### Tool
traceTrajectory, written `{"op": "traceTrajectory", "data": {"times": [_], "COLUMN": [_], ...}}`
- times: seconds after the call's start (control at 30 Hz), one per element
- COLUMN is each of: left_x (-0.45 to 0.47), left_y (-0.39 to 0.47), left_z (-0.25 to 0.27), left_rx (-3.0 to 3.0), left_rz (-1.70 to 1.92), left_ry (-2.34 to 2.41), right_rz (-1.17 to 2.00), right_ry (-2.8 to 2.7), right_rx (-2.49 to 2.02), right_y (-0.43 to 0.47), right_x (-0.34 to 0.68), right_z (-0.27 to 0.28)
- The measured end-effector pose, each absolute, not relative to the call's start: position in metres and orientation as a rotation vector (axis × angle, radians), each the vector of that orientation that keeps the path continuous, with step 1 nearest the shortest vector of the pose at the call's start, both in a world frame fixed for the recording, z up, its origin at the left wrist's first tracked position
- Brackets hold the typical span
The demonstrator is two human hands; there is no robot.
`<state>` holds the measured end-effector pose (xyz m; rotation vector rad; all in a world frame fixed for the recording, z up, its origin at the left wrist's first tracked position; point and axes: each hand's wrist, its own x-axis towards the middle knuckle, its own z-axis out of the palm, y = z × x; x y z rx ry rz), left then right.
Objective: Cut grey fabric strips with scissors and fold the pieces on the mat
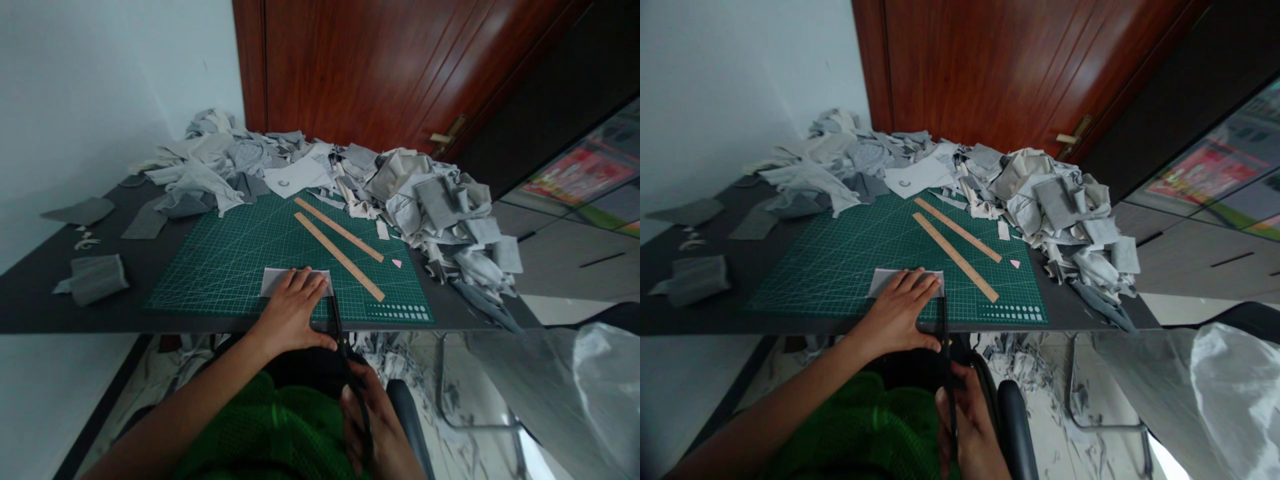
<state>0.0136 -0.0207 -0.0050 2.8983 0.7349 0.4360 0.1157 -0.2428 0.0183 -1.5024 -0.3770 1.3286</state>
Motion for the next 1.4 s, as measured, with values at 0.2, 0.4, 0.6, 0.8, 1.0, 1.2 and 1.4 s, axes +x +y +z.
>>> {"op": "traceTrajectory", "data": {"times": [0.2,0.4,0.6,0.8,1.0,1.2,1.4], "left_x": [0.0134,0.0138,0.0132,0.0138,0.0138,0.0143,0.0140], "left_y": [-0.0215,-0.0218,-0.0221,-0.0216,-0.0215,-0.0220,-0.0224], "left_z": [-0.0051,-0.0059,-0.0047,-0.0063,-0.0048,-0.0054,-0.0067], "left_rx": [2.910,2.906,2.906,2.900,2.896,2.896,2.899], "left_rz": [0.441,0.455,0.465,0.478,0.472,0.466,0.479], "left_ry": [0.727,0.721,0.719,0.707,0.711,0.720,0.720], "right_rz": [1.329,1.320,1.347,1.350,1.350,1.334,1.311], "right_ry": [-0.352,-0.358,-0.365,-0.356,-0.366,-0.375,-0.366], "right_rx": [-1.476,-1.509,-1.494,-1.513,-1.509,-1.503,-1.545], "right_y": [-0.2420,-0.2423,-0.2440,-0.2461,-0.2466,-0.2460,-0.2465], "right_x": [0.1143,0.1146,0.1154,0.1154,0.1153,0.1141,0.1142], "right_z": [0.0190,0.0204,0.0180,0.0178,0.0165,0.0142,0.0154]}}
